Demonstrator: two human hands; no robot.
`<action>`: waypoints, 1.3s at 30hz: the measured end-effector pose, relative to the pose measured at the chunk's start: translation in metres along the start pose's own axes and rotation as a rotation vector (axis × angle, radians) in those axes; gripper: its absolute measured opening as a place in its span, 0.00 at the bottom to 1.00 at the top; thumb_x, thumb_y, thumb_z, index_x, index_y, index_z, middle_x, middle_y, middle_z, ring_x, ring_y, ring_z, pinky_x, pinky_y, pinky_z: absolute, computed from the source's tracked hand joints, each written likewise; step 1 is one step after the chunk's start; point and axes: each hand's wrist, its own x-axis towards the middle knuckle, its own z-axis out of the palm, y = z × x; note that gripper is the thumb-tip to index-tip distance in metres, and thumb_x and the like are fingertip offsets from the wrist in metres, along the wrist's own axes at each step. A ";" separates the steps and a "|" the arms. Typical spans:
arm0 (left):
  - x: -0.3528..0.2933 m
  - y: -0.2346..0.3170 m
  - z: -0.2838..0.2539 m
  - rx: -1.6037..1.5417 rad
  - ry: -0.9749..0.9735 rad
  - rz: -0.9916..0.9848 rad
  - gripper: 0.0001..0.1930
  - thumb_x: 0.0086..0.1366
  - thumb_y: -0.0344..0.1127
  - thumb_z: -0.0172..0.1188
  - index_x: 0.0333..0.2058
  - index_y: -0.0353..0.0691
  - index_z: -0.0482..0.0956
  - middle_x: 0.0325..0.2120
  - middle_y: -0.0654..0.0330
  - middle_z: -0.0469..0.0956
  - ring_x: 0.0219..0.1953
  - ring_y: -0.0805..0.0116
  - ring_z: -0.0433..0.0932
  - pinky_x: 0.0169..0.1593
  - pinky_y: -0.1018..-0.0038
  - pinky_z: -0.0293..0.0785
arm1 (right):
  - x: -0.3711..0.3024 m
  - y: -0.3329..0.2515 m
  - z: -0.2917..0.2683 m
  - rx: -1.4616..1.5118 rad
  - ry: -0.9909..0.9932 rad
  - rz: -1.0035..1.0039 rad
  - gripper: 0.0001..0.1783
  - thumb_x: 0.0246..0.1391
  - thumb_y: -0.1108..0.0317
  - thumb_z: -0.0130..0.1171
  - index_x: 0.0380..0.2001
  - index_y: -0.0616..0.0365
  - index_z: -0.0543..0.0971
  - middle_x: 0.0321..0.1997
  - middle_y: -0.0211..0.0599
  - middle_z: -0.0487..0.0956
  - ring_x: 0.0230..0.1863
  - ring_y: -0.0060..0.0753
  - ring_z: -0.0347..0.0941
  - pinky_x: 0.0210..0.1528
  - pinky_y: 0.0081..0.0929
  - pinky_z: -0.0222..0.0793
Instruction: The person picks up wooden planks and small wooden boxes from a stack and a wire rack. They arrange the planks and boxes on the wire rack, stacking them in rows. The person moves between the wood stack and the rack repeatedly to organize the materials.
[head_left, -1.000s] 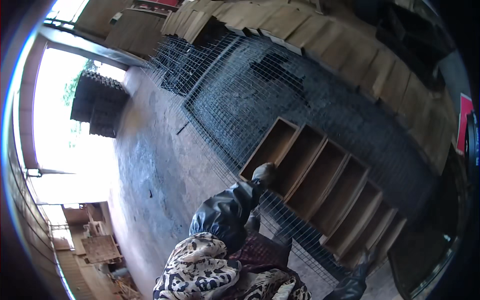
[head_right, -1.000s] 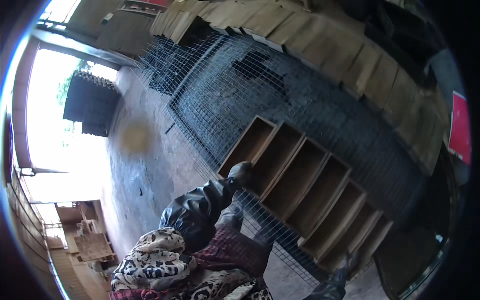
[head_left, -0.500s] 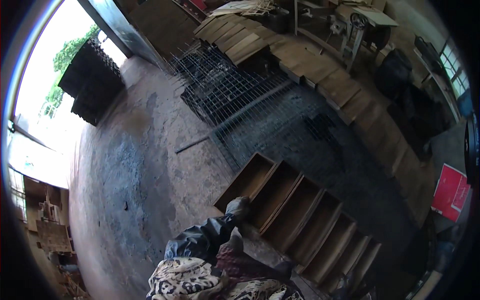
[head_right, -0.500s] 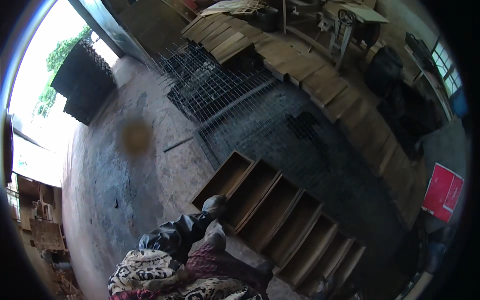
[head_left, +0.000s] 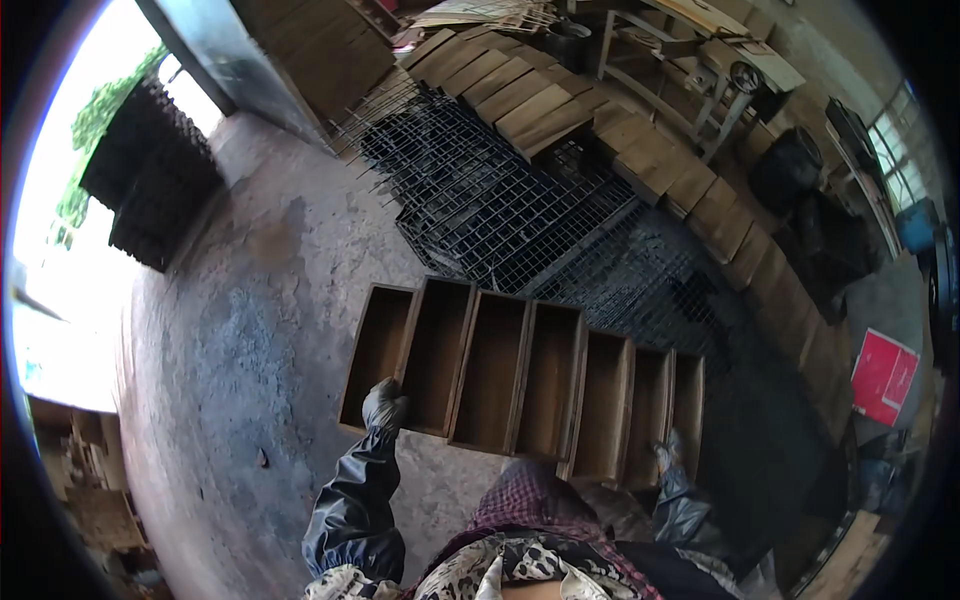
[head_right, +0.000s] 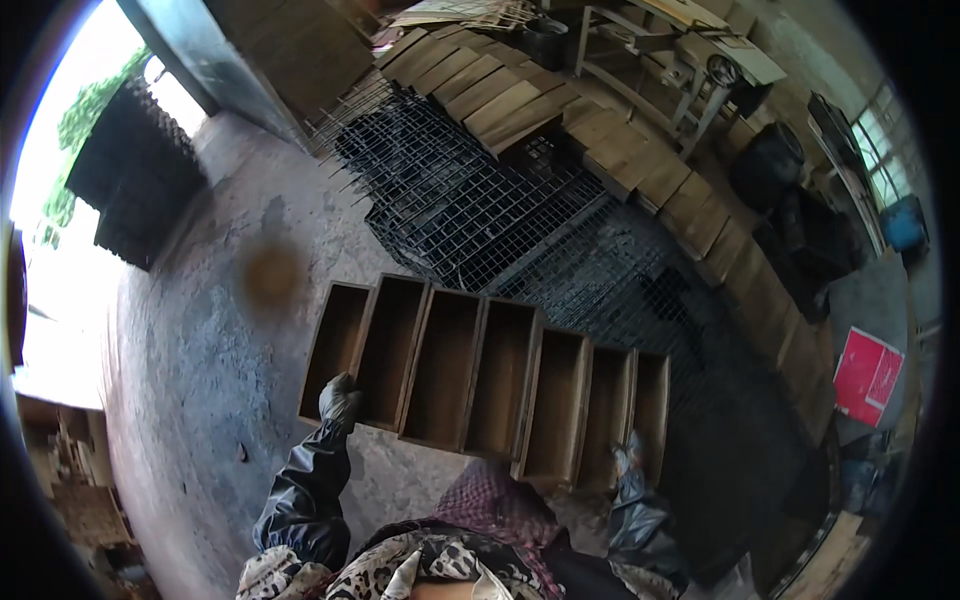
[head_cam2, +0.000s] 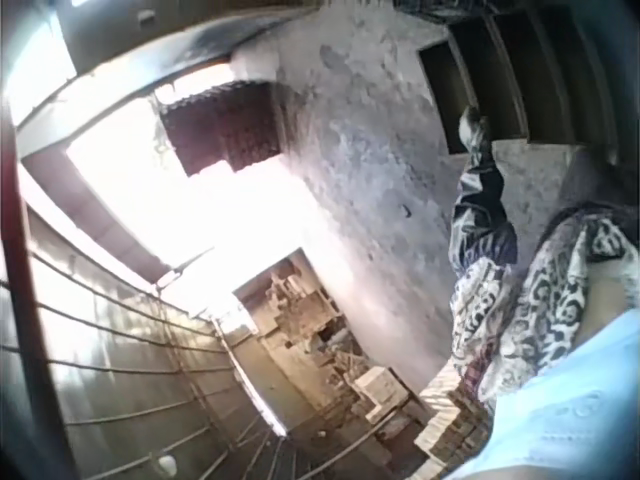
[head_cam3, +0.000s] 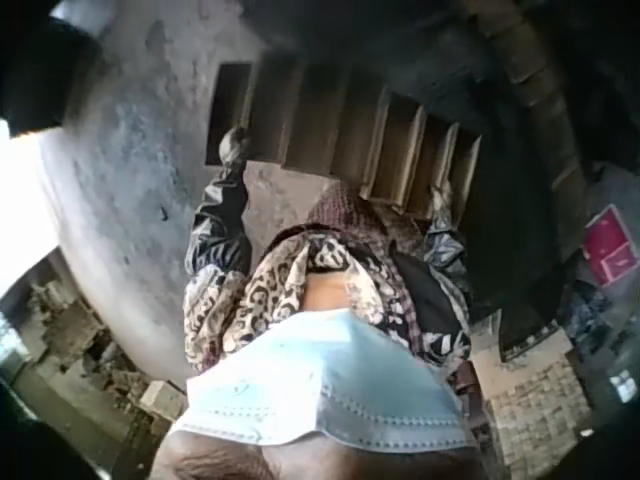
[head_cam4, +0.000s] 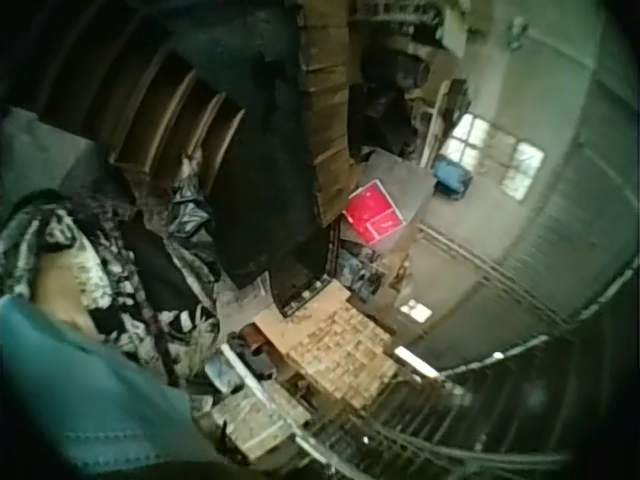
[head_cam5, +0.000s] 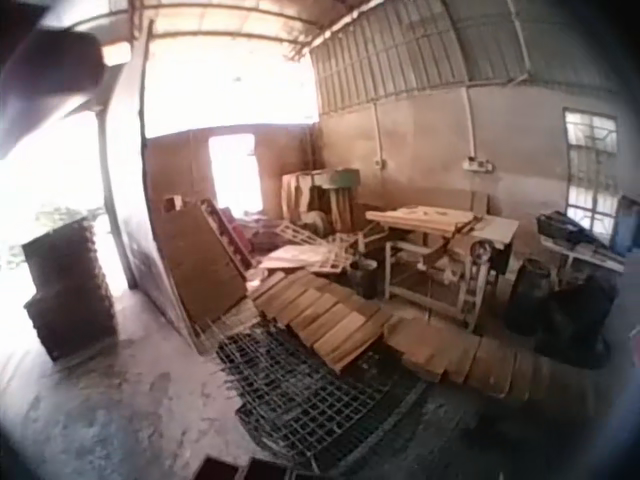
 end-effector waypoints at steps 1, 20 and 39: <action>0.022 0.001 -0.001 -0.005 -0.058 -0.016 0.17 0.40 0.33 0.57 0.34 0.37 0.74 0.30 0.54 0.75 0.36 0.60 0.74 0.40 0.72 0.68 | 0.007 -0.010 0.010 -0.148 0.009 -0.029 0.37 0.39 0.74 0.57 0.54 0.65 0.54 0.54 0.47 0.61 0.53 0.41 0.59 0.52 0.31 0.58; 0.369 0.022 -0.030 -0.090 -0.130 0.127 0.16 0.40 0.35 0.56 0.32 0.37 0.74 0.31 0.53 0.75 0.37 0.58 0.74 0.40 0.72 0.69 | 0.094 -0.158 0.228 -0.279 0.199 0.194 0.38 0.40 0.68 0.60 0.54 0.66 0.54 0.48 0.44 0.67 0.46 0.32 0.65 0.45 0.29 0.63; 0.432 0.100 -0.017 -0.166 -0.241 0.358 0.22 0.47 0.24 0.57 0.44 0.30 0.67 0.42 0.51 0.70 0.46 0.63 0.69 0.51 0.75 0.62 | 0.028 -0.141 0.254 0.183 0.634 -0.025 0.36 0.37 0.75 0.62 0.51 0.65 0.57 0.39 0.41 0.70 0.39 0.29 0.68 0.40 0.22 0.65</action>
